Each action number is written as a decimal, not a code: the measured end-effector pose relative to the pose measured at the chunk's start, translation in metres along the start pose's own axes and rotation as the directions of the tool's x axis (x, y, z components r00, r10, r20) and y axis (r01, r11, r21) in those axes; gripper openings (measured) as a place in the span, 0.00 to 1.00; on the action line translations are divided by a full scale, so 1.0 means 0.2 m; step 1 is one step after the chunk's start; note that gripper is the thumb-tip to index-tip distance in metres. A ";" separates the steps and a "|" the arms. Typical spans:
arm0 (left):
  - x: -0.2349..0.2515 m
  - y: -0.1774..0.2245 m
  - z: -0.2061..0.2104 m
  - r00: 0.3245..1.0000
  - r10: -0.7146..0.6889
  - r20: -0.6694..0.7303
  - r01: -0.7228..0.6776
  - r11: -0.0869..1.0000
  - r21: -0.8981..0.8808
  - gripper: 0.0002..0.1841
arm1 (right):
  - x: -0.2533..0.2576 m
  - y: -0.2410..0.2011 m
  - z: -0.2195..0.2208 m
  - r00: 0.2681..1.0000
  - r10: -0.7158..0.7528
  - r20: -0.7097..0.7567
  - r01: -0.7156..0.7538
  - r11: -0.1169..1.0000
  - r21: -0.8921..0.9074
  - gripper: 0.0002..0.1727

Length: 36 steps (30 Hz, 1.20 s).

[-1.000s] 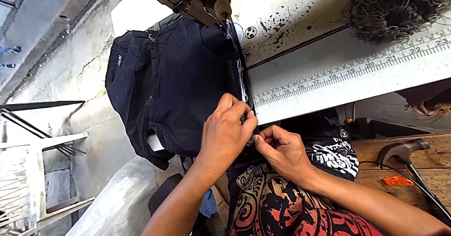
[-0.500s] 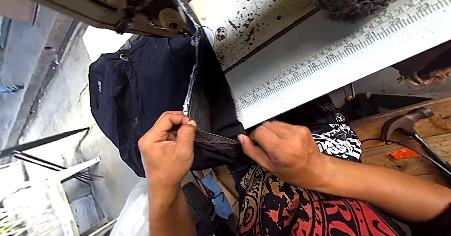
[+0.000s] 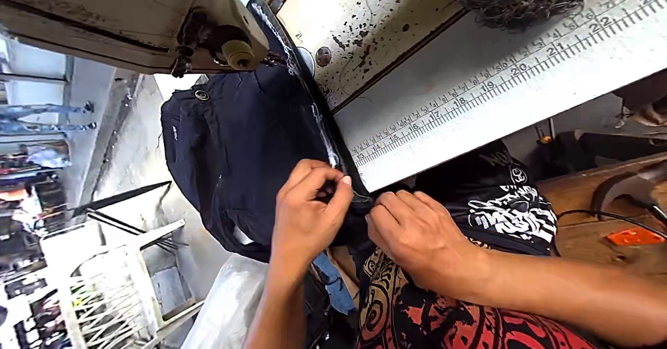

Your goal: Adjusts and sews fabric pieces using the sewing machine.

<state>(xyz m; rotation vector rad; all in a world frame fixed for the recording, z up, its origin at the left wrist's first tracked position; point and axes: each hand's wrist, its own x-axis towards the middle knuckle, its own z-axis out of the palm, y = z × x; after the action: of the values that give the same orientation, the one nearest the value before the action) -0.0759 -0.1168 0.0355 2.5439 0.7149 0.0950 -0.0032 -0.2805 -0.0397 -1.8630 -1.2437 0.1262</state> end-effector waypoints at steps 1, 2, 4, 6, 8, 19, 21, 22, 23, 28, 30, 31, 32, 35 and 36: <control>0.00 0.01 0.03 1.000 -0.028 -0.005 0.028 0.998 0.063 0.08 | -0.03 0.01 0.02 0.999 0.031 0.011 -0.031 1.000 0.004 0.14; 0.00 0.02 0.05 0.999 -0.046 -0.012 0.047 0.993 0.106 0.08 | -0.05 0.03 0.04 0.998 0.062 0.023 -0.062 0.998 0.013 0.15; 0.00 0.04 0.05 0.998 -0.063 -0.018 0.065 0.984 0.166 0.08 | -0.08 0.06 0.04 0.990 0.135 0.037 -0.137 0.989 0.061 0.19; 0.00 0.05 0.05 0.998 -0.065 -0.021 0.068 0.974 0.215 0.09 | -0.09 0.12 0.06 0.980 0.193 0.042 -0.197 0.970 0.142 0.24; -0.01 0.06 0.06 0.998 -0.050 -0.033 0.057 0.965 0.256 0.09 | -0.11 0.18 0.11 0.980 0.189 0.056 -0.197 0.940 0.279 0.23; -0.09 0.06 0.02 1.000 -0.003 -0.001 0.003 0.971 0.241 0.15 | 0.02 0.10 -0.10 0.984 -0.052 -0.171 0.054 0.999 0.007 0.13; -0.10 0.08 0.03 0.999 -0.048 -0.015 0.050 0.985 0.164 0.15 | 0.13 0.10 -0.14 0.972 -0.150 -0.178 0.145 0.989 -0.043 0.10; -0.11 0.11 0.05 0.996 -0.083 -0.024 0.085 0.989 0.118 0.16 | 0.16 0.11 -0.14 0.973 -0.186 -0.138 0.182 0.982 -0.046 0.10; -0.11 0.12 0.06 0.993 -0.108 -0.045 0.112 0.990 0.080 0.16 | 0.20 0.14 -0.13 0.970 -0.224 -0.097 0.221 0.974 -0.044 0.11; -0.07 0.14 -0.01 0.970 -0.244 0.008 0.244 0.964 -0.106 0.18 | 0.36 0.21 -0.11 0.918 -0.378 0.118 0.378 0.926 0.020 0.10; -0.06 0.12 -0.02 0.966 -0.254 0.053 0.259 0.952 -0.164 0.18 | 0.36 0.21 -0.13 0.911 -0.360 0.200 0.362 0.932 0.027 0.13; -0.05 0.12 -0.02 0.966 -0.251 0.064 0.259 0.948 -0.184 0.18 | 0.36 0.21 -0.14 0.907 -0.362 0.212 0.365 0.930 0.027 0.13; -0.05 0.11 -0.01 0.966 -0.248 0.071 0.258 0.946 -0.195 0.18 | 0.36 0.20 -0.14 0.905 -0.372 0.208 0.375 0.927 0.025 0.13; -0.05 0.07 0.00 0.970 -0.240 0.030 0.241 0.947 -0.211 0.18 | 0.37 0.21 -0.13 0.889 -0.403 0.219 0.413 0.911 -0.002 0.13; -0.05 0.05 0.00 0.967 -0.253 0.009 0.248 0.940 -0.233 0.18 | 0.38 0.21 -0.13 0.884 -0.403 0.235 0.418 0.908 -0.014 0.15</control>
<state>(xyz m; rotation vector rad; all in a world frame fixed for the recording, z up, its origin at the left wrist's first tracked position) -0.0790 -0.1302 0.0405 2.2134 0.9703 0.1120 0.0772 -0.2413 -0.0257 -1.6262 -1.7969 0.0690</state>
